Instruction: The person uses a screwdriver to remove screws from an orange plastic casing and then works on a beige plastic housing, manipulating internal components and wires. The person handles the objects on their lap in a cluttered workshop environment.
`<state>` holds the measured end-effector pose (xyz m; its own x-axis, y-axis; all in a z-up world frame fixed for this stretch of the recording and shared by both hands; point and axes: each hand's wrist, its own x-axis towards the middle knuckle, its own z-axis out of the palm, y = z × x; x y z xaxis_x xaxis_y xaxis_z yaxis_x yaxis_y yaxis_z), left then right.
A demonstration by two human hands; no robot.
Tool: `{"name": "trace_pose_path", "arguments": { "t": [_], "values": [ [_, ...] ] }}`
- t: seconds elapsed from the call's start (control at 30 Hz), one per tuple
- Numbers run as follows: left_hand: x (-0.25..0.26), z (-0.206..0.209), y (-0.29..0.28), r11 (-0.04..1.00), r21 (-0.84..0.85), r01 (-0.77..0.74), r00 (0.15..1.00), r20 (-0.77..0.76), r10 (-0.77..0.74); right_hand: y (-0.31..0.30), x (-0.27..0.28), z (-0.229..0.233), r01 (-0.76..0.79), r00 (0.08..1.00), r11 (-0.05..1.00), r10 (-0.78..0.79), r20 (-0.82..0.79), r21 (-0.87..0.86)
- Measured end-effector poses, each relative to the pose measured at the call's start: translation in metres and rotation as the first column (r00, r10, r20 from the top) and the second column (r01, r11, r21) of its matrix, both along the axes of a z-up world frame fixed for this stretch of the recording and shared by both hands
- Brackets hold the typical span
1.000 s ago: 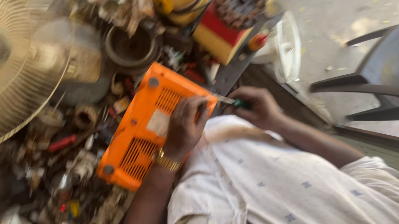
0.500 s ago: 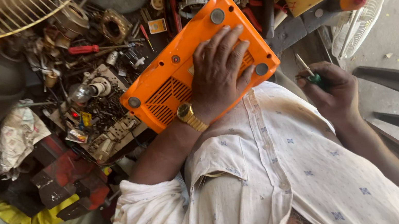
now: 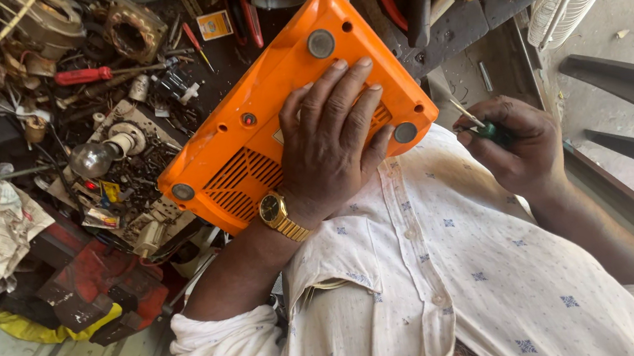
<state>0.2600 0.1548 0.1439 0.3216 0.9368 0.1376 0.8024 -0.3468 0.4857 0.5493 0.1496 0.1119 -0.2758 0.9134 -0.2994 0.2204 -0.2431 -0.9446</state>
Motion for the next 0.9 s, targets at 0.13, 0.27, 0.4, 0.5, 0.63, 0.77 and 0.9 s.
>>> {"name": "trace_pose_path", "arguments": {
  "t": [0.13, 0.27, 0.4, 0.5, 0.63, 0.77, 0.9],
  "values": [
    [-0.005, -0.001, 0.004, 1.000, 0.011, 0.001, 1.000, 0.006, -0.002, 0.009, -0.005, 0.000, 0.021, 1.000, 1.000, -0.021, -0.019, -0.003],
    [-0.007, -0.002, 0.008, 1.000, 0.012, -0.006, 1.000, 0.005, 0.006, 0.011, -0.007, 0.002, 0.014, 1.000, 1.000, -0.014, -0.009, 0.024],
    [-0.005, -0.001, 0.006, 0.999, 0.029, -0.014, 1.000, 0.008, 0.014, 0.008, -0.007, 0.002, 0.026, 0.999, 1.000, -0.026, -0.040, 0.013],
    [-0.004, -0.003, 0.005, 1.000, 0.012, -0.009, 1.000, 0.007, 0.009, 0.007, -0.007, 0.001, 0.025, 0.997, 1.000, -0.024, -0.070, 0.013],
    [-0.004, -0.002, 0.004, 1.000, 0.012, -0.001, 1.000, 0.008, 0.001, 0.011, -0.010, 0.006, -0.004, 1.000, 0.998, 0.005, -0.018, 0.062],
    [-0.003, -0.001, 0.004, 1.000, -0.002, 0.002, 1.000, 0.009, -0.002, 0.019, -0.018, 0.017, -0.069, 0.994, 0.982, 0.053, 0.096, 0.173],
    [-0.002, -0.002, 0.004, 1.000, -0.006, 0.000, 1.000, 0.009, 0.000, 0.031, -0.030, 0.023, -0.172, 0.969, 0.930, 0.101, 0.224, 0.324]
  ]
}}
